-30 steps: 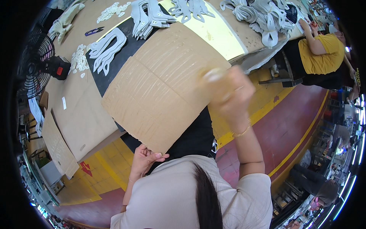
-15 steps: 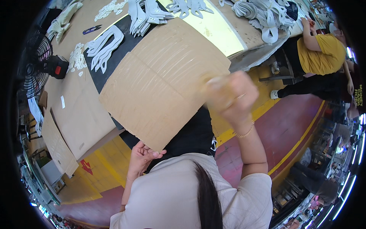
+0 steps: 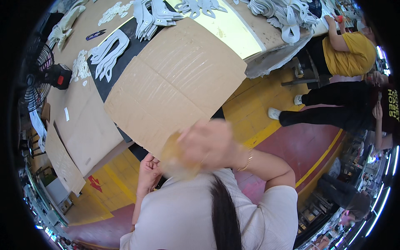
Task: The person cuts a piece of cardboard with a utility knife, then applies glue from a squeeze bottle across the surface of the cardboard piece. The person spreads the glue evenly over the cardboard and places the glued piece on the table.
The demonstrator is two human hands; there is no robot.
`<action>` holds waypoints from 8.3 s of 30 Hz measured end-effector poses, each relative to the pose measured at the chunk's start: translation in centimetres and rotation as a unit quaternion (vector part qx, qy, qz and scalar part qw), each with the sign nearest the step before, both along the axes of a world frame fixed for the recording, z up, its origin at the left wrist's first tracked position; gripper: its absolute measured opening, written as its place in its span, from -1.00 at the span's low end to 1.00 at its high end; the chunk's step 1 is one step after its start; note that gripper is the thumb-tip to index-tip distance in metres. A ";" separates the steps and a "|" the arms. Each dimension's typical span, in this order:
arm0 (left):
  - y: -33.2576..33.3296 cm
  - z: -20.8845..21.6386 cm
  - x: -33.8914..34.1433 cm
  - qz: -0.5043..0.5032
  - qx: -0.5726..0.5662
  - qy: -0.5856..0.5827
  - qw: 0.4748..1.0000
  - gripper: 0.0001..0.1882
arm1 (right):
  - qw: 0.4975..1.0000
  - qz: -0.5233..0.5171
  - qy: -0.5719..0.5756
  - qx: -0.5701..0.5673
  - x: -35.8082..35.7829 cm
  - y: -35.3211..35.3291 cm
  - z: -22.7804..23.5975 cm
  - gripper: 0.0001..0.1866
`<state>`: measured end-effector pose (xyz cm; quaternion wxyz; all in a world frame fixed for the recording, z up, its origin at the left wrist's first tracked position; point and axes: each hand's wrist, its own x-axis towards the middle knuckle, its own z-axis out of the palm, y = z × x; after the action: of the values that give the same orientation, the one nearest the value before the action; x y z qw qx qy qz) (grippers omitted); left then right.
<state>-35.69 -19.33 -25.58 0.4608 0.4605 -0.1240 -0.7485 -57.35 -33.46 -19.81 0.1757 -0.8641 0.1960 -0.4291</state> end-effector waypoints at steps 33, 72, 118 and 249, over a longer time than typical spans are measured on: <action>-0.4 0.6 -0.4 0.017 0.011 0.008 1.000 -0.53 | 0.999 -0.022 0.018 0.027 -2.1 1.2 -0.7 -0.78; 2.2 2.1 3.0 0.267 0.099 0.390 0.876 -0.28 | 0.918 0.379 0.070 -0.089 17.9 -7.9 2.0 -0.73; 1.7 1.0 2.8 0.223 0.075 0.323 0.917 -0.54 | 0.917 0.385 0.039 -0.094 10.8 -6.0 1.6 -0.74; 5.1 3.5 5.1 0.306 0.126 -0.069 0.941 -0.81 | 0.948 0.299 0.064 -0.083 4.3 -7.9 2.7 -0.71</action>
<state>-30.62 -14.24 -22.04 0.5959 0.5811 0.0867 -0.5474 -53.08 -41.36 -17.06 0.2108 -0.9203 -0.0971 -0.3149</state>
